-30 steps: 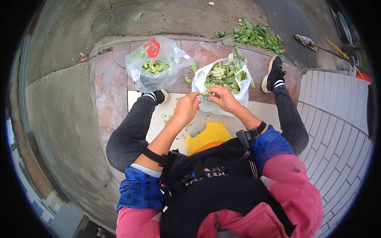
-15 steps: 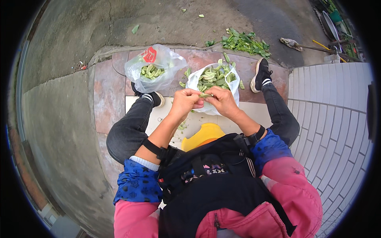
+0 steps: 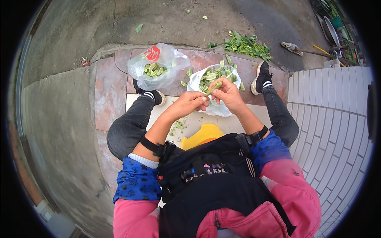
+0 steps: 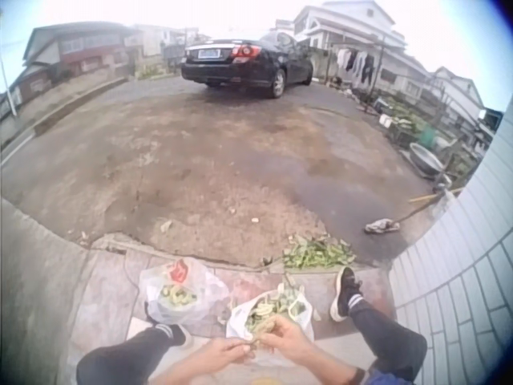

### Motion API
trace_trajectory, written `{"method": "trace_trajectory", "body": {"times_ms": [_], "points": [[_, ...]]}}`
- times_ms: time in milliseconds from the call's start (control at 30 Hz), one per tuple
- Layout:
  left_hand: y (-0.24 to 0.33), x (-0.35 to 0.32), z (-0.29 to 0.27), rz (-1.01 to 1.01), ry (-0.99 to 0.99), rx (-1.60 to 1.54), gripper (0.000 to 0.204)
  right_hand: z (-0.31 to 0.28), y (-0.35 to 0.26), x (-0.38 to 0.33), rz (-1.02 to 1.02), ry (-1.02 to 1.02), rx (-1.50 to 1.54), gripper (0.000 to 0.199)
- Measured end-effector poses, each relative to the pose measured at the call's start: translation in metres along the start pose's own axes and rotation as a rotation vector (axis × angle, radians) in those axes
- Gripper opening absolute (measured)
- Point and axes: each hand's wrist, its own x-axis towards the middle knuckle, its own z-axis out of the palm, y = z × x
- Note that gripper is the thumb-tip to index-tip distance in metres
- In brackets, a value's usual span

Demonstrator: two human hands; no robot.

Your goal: The person sits on a low stool and shells green vegetables by hand, placing the shelled pieces into a plastic bag and discarding the husks onto the floor. The person repeatedly picks up pods, opens them, and transfers the contents into the bag.

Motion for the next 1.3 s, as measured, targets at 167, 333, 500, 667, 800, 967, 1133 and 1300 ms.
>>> {"method": "trace_trajectory", "body": {"times_ms": [167, 333, 500, 667, 800, 967, 1133, 1300], "points": [[0.014, -0.001, 0.005, -0.106, -0.011, -0.142, 0.029, 0.001, -0.002, 0.006, -0.081, -0.121, -0.075, 0.016], [0.018, -0.004, 0.012, -0.02, 0.044, -0.22, 0.023, 0.009, -0.006, 0.004, -0.06, -0.07, 0.048, 0.015], [0.021, 0.0, 0.014, -0.019, 0.256, -0.377, 0.023, 0.024, 0.004, 0.005, 0.017, 0.059, 0.472, 0.013], [0.005, 0.0, -0.003, 0.007, 0.352, -0.094, 0.027, 0.011, 0.013, 0.016, 0.085, -0.039, -0.1, 0.014], [-0.025, -0.002, -0.018, -0.044, 0.255, 1.119, 0.032, 0.02, 0.005, 0.042, 0.094, 0.149, 0.158, 0.016], [-0.052, -0.02, -0.028, -0.565, -0.094, 1.316, 0.034, 0.081, 0.016, 0.093, 0.156, 0.041, 0.181, 0.025], [-0.046, -0.015, -0.021, -0.437, 0.092, 1.257, 0.04, 0.014, 0.085, 0.125, 0.307, -0.012, -0.784, 0.018], [-0.04, -0.005, -0.01, -0.161, 0.209, 1.122, 0.036, -0.099, 0.18, 0.108, 0.472, 0.418, -1.236, 0.02]]}}
